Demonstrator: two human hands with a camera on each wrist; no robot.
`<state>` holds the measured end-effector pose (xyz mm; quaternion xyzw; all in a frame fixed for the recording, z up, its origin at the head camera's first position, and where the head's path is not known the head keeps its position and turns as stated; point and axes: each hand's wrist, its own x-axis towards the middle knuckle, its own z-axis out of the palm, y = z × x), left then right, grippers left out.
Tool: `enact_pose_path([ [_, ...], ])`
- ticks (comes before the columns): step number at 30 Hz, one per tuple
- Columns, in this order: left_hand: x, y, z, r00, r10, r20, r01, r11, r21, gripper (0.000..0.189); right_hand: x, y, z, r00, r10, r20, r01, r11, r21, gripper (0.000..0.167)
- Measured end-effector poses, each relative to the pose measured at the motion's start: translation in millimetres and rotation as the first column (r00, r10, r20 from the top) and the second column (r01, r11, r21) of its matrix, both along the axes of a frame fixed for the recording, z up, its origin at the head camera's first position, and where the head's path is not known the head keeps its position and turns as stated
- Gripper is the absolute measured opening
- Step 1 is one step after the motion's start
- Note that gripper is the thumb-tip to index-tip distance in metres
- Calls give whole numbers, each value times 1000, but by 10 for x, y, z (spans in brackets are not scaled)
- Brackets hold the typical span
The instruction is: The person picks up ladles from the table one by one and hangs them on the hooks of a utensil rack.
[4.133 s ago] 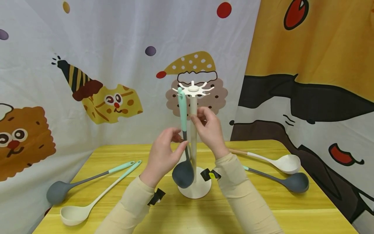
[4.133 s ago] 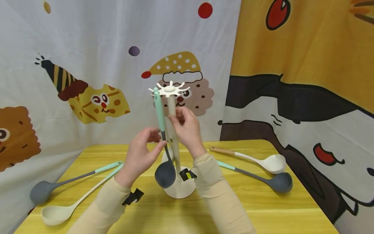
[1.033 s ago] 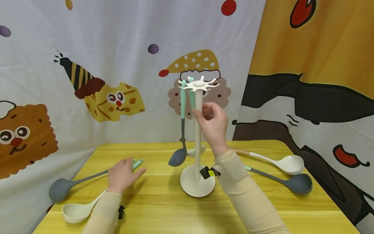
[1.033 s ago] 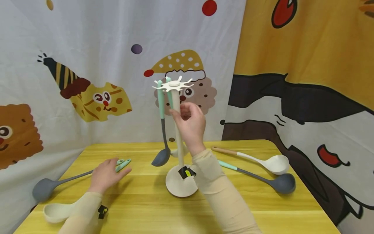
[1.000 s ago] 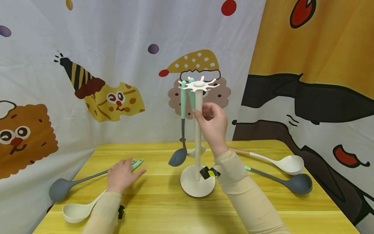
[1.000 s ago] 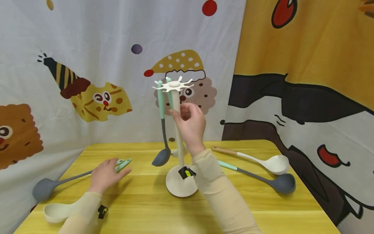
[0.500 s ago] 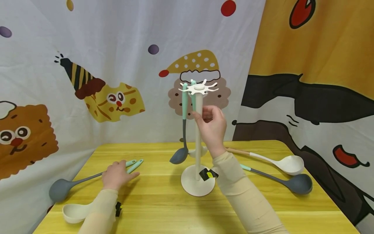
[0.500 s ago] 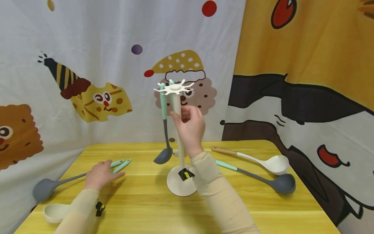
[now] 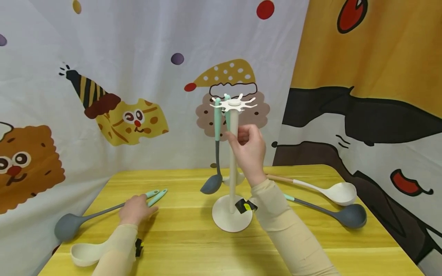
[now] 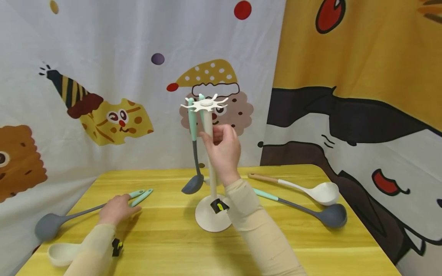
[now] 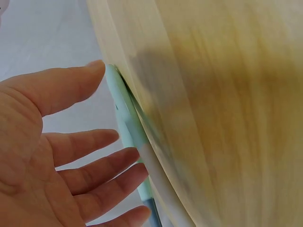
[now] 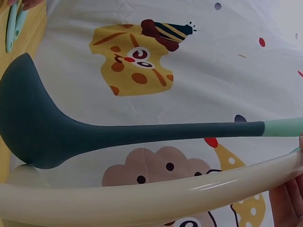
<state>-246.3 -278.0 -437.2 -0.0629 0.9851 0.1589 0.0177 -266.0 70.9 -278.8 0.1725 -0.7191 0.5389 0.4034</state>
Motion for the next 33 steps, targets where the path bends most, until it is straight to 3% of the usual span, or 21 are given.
enact_pose_path([
  [13, -69, -55, -23, 1000, 5, -12, -5, 1000, 17, 48, 11, 3, 7, 1000, -9, -12, 10, 1000, 12, 31],
  [33, -101, -54, -20, 999, 6, 35, -6, 1000, 14, 32, 25, 8, 7, 1000, -13, 5, 13, 999, 34, 32],
])
